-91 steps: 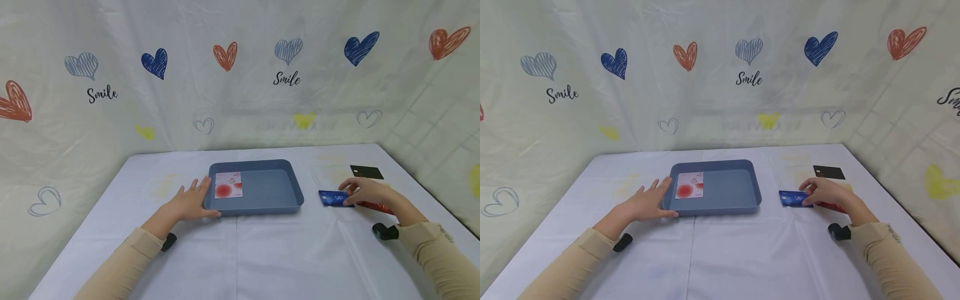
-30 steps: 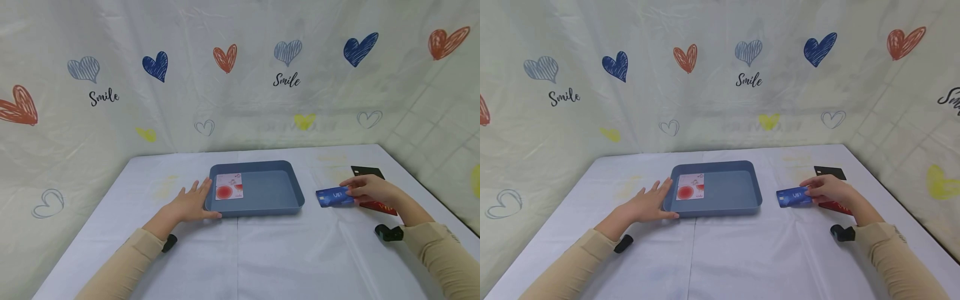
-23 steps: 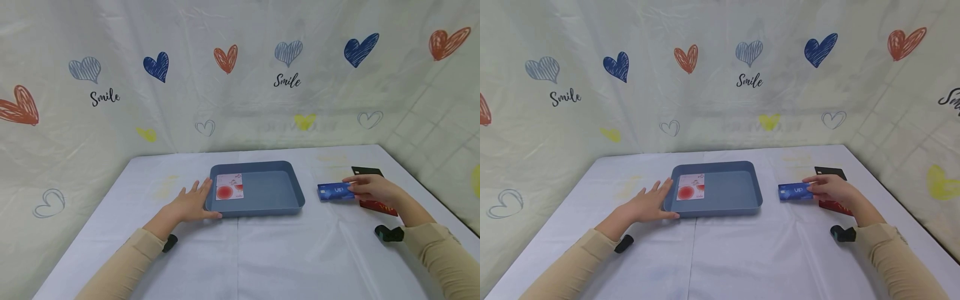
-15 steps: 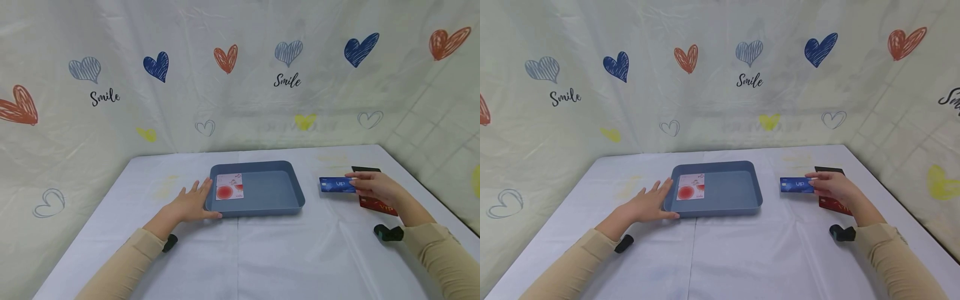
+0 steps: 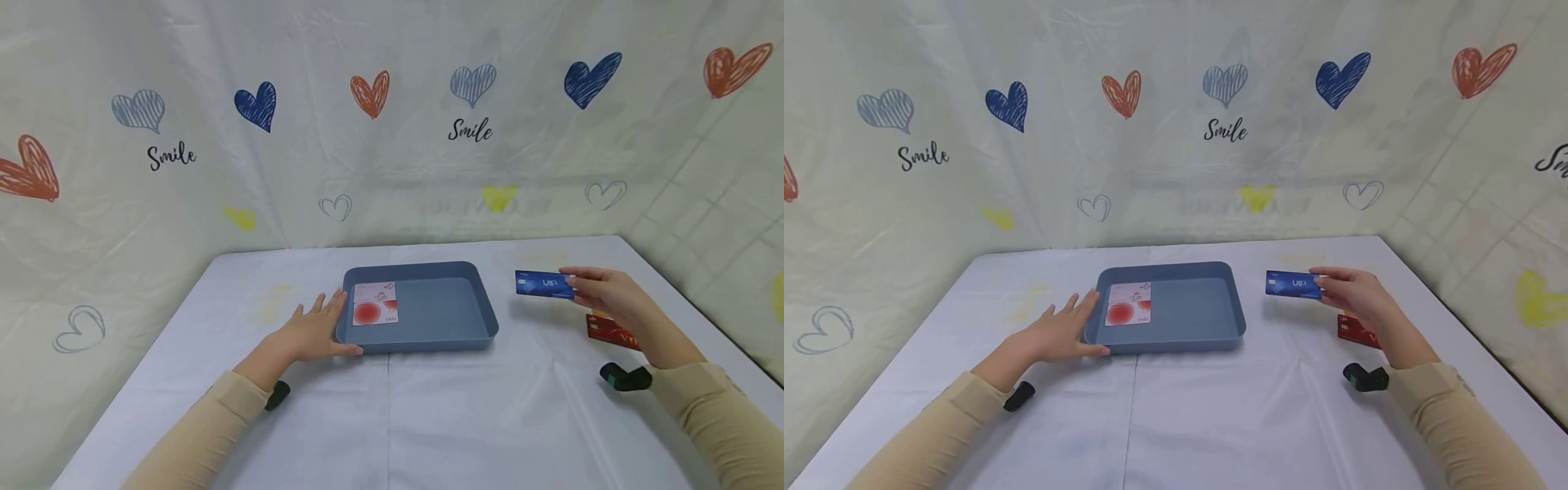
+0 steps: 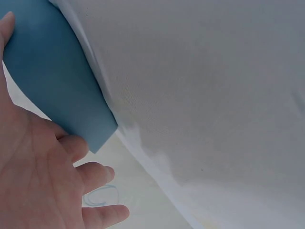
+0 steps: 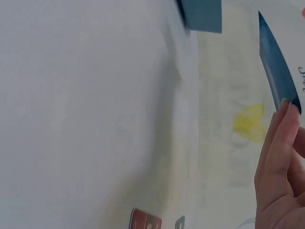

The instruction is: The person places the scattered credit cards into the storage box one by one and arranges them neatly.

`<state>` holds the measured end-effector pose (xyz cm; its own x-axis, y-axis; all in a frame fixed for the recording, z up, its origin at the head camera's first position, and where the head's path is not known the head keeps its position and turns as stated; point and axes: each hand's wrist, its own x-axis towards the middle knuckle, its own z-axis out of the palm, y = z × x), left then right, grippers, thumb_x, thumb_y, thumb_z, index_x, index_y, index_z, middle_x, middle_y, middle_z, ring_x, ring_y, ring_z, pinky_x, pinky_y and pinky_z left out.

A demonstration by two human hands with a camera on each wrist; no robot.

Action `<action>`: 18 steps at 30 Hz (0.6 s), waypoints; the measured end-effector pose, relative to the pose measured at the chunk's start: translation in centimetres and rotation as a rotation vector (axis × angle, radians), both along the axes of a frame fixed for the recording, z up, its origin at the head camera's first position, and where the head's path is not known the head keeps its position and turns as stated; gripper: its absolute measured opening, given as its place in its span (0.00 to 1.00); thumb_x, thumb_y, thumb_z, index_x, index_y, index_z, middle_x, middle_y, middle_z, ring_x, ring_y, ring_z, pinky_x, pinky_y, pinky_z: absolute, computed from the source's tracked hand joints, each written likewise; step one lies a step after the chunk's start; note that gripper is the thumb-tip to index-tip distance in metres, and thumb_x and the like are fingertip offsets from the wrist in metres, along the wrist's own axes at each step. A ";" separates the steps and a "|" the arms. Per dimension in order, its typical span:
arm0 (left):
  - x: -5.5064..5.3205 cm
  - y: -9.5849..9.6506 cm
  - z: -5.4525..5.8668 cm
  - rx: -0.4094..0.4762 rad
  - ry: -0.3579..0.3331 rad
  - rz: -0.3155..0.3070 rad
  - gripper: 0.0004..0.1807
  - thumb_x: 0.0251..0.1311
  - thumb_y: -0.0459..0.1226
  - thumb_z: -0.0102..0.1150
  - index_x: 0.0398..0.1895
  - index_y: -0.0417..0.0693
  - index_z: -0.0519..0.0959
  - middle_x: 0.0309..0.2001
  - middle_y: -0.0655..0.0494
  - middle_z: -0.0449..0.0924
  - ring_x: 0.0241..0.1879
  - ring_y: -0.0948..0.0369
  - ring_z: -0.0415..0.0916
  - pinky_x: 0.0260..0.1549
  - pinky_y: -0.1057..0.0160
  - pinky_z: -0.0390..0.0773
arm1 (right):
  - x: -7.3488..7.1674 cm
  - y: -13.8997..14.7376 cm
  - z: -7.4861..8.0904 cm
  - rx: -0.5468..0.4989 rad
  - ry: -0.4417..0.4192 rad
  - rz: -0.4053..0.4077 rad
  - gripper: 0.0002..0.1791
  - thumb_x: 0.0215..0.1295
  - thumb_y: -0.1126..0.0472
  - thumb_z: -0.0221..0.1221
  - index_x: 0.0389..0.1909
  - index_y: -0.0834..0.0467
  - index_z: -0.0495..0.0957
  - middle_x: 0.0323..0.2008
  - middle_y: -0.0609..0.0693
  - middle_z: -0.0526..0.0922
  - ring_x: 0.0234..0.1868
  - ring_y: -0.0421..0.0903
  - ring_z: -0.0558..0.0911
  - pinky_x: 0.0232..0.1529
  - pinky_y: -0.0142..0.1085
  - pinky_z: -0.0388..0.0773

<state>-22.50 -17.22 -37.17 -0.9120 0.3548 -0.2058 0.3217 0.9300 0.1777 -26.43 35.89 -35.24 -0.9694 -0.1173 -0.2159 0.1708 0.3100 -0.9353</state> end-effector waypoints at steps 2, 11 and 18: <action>0.0 0.0 0.0 -0.005 -0.001 0.002 0.67 0.57 0.72 0.60 0.83 0.40 0.40 0.83 0.46 0.38 0.80 0.39 0.38 0.70 0.29 0.43 | 0.0 -0.5 0.3 -0.065 -0.008 0.002 0.11 0.77 0.54 0.58 0.43 0.34 0.86 0.42 0.39 0.79 0.40 0.38 0.82 0.48 0.31 0.82; 0.1 0.1 -0.1 -0.010 -0.007 0.006 0.67 0.56 0.72 0.60 0.83 0.41 0.40 0.83 0.46 0.38 0.80 0.40 0.38 0.70 0.29 0.43 | 0.2 -2.8 1.3 -0.188 -0.013 0.028 0.15 0.76 0.57 0.59 0.37 0.31 0.87 0.41 0.39 0.80 0.38 0.39 0.81 0.45 0.29 0.83; 0.0 0.1 -0.1 -0.010 0.005 0.003 0.67 0.56 0.72 0.60 0.83 0.40 0.41 0.83 0.46 0.39 0.80 0.39 0.38 0.70 0.28 0.43 | 0.1 -4.9 2.0 -0.159 0.023 0.048 0.10 0.75 0.55 0.61 0.39 0.33 0.86 0.42 0.39 0.81 0.40 0.39 0.82 0.45 0.28 0.82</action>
